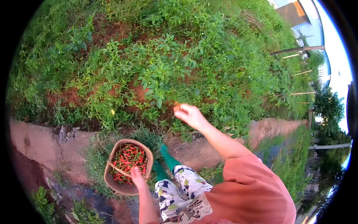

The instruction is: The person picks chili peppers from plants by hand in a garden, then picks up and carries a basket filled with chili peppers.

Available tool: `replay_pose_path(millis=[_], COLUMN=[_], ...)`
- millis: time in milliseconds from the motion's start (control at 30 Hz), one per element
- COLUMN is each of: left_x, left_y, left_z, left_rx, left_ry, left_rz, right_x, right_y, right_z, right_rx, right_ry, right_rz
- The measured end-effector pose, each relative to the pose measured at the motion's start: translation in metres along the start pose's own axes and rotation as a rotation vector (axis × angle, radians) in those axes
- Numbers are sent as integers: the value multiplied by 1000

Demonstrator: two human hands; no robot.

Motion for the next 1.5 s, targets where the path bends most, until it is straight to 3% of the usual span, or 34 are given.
replay_pose_path(millis=[33,67,100,200,333,500,567,833,1033,1267,1367,1433,1500], left_x=[-32,-49,-68,-105,-129,-149,-161,-208,-275,-339,-395,-422,-430], left_y=[-39,-53,-75,-116,-152,-163,-159,-127,-109,22,100,152,193], left_z=[-69,-74,-96,-116,-122,-138,-177,-324,-416,-499,-530,-538,-530], left_rx=[51,55,47,148,334,353,274,-82,-201,-236,-208,-170,-143], left_ry=[93,-21,-67,-161,-179,-219,-111,-133,-12,160,131,144,63], left_rz=[149,267,407,693,674,577,575,528,596,659,702,710,719], right_x=[-7,-15,-19,-31,-30,25,69,251,300,310,297,281,264], right_y=[-29,-57,-85,-146,-182,-183,-180,-180,-175,-50,73,182,296], right_z=[-12,-22,-25,-35,-41,-24,-18,-62,-40,60,97,102,106], right_rx=[-11,-39,64,70,79,57,-155,-222,-291,-115,14,-44,-173], right_ry=[-110,-225,-352,-606,-628,-398,-244,-13,235,489,540,607,469], right_rz=[140,226,211,234,262,411,310,-338,-477,-520,-386,-287,-261])
Point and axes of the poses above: each hand's wrist, its own y-axis towards the middle knuckle, its own x-axis out of the back of the hand, z = x × y, the point moved 2 cm from there along y, towards the middle knuckle, and after that the axes turned 8 degrees about -x, right-handed, at the moved point
